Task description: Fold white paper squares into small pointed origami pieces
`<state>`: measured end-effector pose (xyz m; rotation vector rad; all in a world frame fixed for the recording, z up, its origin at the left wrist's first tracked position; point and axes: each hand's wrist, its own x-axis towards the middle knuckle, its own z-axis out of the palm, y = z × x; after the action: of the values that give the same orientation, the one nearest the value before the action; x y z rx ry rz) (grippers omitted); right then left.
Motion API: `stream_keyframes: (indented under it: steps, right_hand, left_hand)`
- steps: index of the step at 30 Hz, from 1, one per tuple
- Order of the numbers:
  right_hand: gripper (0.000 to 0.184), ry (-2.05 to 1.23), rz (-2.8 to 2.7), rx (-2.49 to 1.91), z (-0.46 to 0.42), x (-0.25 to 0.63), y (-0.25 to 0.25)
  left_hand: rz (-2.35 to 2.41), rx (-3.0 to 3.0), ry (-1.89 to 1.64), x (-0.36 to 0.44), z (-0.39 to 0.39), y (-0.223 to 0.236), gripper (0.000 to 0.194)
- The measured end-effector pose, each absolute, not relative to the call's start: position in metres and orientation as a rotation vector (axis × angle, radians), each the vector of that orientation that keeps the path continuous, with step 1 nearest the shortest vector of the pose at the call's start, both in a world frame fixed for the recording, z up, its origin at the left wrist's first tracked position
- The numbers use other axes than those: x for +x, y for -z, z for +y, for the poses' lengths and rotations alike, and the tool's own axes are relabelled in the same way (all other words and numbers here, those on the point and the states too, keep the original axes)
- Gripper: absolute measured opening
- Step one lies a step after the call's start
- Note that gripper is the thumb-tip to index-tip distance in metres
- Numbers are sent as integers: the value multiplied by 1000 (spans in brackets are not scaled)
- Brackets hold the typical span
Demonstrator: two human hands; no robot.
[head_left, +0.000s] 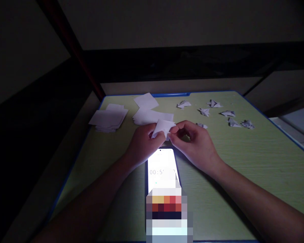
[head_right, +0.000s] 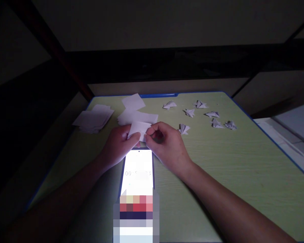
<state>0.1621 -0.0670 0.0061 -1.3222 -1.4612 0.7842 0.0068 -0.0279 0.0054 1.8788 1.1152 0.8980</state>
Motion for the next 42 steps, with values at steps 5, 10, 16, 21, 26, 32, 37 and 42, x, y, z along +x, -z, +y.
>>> stream_keyframes:
  steps: [5,10,16,21,26,32,37,42]
  right_hand:
    - [7,-778,-1477,-1342,-67,162,-6]
    - [7,-780,-1478,-1348,-67,162,-7]
    - [7,-779,-1475,-1345,-67,163,-6]
    - [12,-623,-1615,-1312,-68,166,-7]
    - [15,-383,-1868,-1171,-66,171,-10]
    - [14,-426,-1843,-1200,-65,173,-10]
    - [12,-511,-1787,-1229,-66,173,-10]
    - [19,-486,-1813,-1239,-66,175,-11]
  left_hand:
    - [1120,1944,-905,7,-28,-6,19]
    - [1135,1949,-891,7,-29,-7,21]
    - [1144,1924,-877,7,-29,-7,23]
    - [1109,1735,-906,8,-28,-8,15]
    - [1116,1563,-890,7,-25,-8,17]
    - [1033,1458,-856,6,-23,-6,17]
    - [1004,1445,-838,6,-22,-6,15]
    - [962,1469,-836,5,-22,-6,14]
